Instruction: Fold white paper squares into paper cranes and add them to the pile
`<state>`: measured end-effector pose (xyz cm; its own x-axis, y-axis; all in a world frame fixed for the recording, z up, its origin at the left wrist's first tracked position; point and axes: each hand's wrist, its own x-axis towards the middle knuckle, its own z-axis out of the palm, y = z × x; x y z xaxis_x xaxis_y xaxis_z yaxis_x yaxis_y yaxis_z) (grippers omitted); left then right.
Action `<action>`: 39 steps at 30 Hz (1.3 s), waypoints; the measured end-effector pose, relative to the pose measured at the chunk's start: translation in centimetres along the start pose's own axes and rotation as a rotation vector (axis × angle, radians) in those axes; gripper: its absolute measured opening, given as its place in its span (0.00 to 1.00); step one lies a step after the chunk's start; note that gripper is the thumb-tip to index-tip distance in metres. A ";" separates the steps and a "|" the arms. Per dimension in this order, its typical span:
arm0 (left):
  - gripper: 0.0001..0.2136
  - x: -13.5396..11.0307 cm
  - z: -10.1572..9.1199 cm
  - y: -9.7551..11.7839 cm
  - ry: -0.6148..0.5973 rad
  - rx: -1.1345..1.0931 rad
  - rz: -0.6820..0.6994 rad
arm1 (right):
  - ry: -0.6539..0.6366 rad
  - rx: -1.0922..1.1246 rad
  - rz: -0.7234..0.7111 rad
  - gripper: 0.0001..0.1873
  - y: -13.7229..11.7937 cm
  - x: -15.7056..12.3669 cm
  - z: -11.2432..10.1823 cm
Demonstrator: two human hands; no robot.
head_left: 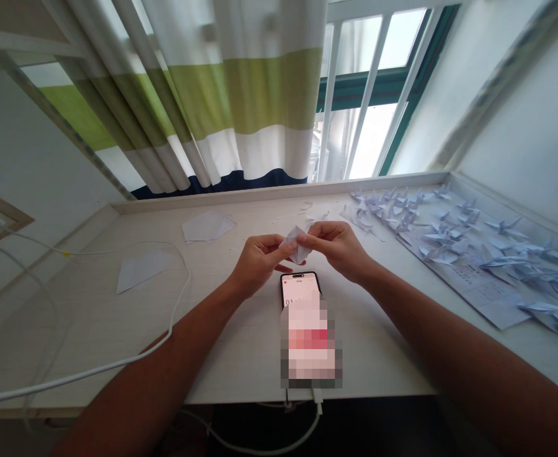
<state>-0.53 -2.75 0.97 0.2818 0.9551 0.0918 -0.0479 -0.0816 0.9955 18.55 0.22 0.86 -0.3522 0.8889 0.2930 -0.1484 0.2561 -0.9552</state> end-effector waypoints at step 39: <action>0.15 1.2 0.4 -0.9 0.226 -0.585 -0.015 | 0.077 -1.083 -0.702 0.09 -0.2 -0.4 -1.0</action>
<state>0.19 -1.66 0.17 0.0803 0.9967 0.0075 -0.5804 0.0406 0.8133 19.60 0.23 0.87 -0.4454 0.4502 0.7739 0.5539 0.8177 -0.1568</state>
